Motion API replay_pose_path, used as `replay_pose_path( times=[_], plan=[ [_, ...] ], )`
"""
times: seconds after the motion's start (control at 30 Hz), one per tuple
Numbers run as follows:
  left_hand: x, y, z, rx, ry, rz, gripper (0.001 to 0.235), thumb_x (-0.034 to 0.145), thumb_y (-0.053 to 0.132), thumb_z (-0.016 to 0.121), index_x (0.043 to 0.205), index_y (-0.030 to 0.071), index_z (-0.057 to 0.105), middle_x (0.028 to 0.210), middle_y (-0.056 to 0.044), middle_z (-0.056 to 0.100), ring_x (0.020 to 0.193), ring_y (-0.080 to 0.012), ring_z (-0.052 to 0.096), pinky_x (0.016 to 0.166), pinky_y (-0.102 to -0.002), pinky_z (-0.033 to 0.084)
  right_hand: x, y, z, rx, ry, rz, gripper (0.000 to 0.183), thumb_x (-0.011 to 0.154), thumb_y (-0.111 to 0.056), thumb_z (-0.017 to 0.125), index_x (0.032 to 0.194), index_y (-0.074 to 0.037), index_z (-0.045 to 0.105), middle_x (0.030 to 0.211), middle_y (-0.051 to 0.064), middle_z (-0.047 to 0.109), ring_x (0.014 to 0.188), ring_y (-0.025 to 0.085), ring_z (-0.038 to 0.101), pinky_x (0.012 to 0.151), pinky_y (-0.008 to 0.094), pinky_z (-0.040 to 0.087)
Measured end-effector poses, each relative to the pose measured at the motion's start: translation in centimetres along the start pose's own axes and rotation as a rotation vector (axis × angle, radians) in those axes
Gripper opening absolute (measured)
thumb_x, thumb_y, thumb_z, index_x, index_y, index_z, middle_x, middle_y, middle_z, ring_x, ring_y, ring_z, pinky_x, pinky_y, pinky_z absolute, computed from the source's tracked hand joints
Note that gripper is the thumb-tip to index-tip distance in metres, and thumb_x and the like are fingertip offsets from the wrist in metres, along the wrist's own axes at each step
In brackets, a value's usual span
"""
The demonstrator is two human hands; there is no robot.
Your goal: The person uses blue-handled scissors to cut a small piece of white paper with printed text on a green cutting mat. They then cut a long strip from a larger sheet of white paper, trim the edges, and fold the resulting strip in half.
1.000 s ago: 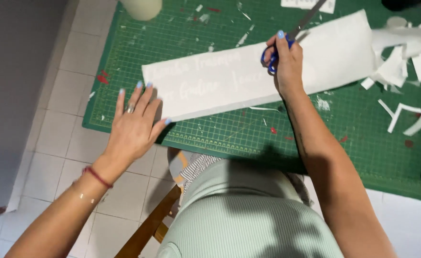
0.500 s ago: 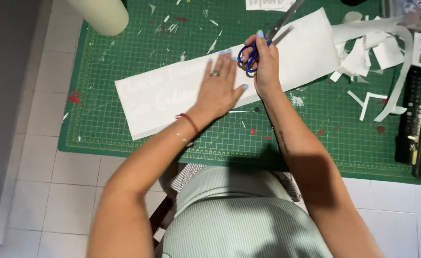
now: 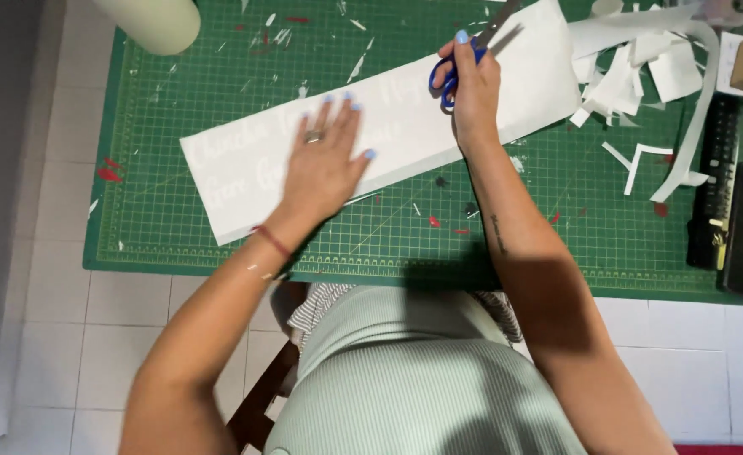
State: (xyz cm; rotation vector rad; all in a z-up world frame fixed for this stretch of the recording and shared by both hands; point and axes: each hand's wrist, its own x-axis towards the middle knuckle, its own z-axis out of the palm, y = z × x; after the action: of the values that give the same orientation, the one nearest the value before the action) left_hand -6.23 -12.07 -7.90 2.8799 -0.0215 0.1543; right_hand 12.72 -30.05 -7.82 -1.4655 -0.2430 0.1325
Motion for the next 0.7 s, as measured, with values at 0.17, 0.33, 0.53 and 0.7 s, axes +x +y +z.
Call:
replay_pose_path(
  times=[0.17,0.33,0.53,0.7],
  plan=[
    [-2.7,-3.5,-0.8,0.061,0.092,-0.064,0.071,0.118,0.049,0.034,0.169,0.001,0.037,0.177,-0.019,0.032,0.163,-0.0427,0.026,0.13,-0.061,0.021,0.2,-0.8,0.0,-0.055,-0.005,0.003,0.042,0.106,-0.052,0.054,0.098,-0.013,0.069,0.068,0.001,0.071,0.053,0.005,0.056,0.051,0.018,0.041],
    [0.4,0.1,-0.9,0.084,-0.069,-0.177,0.079,0.116,0.054,0.025,0.17,-0.004,0.023,0.179,-0.026,0.012,0.166,-0.0395,0.006,0.134,-0.059,0.007,0.0,-0.9,0.1,-0.048,-0.008,0.01,0.045,0.103,-0.055,0.054,0.097,-0.013,0.07,0.068,0.001,0.071,0.057,0.005,0.057,0.055,0.02,0.043],
    [7.3,4.8,6.6,0.157,0.179,0.098,0.075,0.115,0.053,0.044,0.166,-0.002,0.042,0.176,-0.023,0.031,0.164,-0.0395,0.027,0.131,-0.062,0.02,0.7,0.5,-0.1,0.073,0.003,-0.005,0.045,0.101,-0.055,0.06,0.096,-0.011,0.071,0.068,0.0,0.07,0.058,0.01,0.066,0.057,0.023,0.052],
    [8.1,6.2,6.0,0.114,0.145,0.135,0.074,0.115,0.052,0.042,0.166,0.0,0.041,0.176,-0.019,0.034,0.164,-0.0362,0.028,0.132,-0.059,0.019,1.1,-0.5,-1.3,0.02,-0.002,0.029,0.045,0.102,-0.05,0.058,0.094,-0.008,0.071,0.065,0.004,0.071,0.052,0.01,0.059,0.047,0.023,0.045]
  ],
)
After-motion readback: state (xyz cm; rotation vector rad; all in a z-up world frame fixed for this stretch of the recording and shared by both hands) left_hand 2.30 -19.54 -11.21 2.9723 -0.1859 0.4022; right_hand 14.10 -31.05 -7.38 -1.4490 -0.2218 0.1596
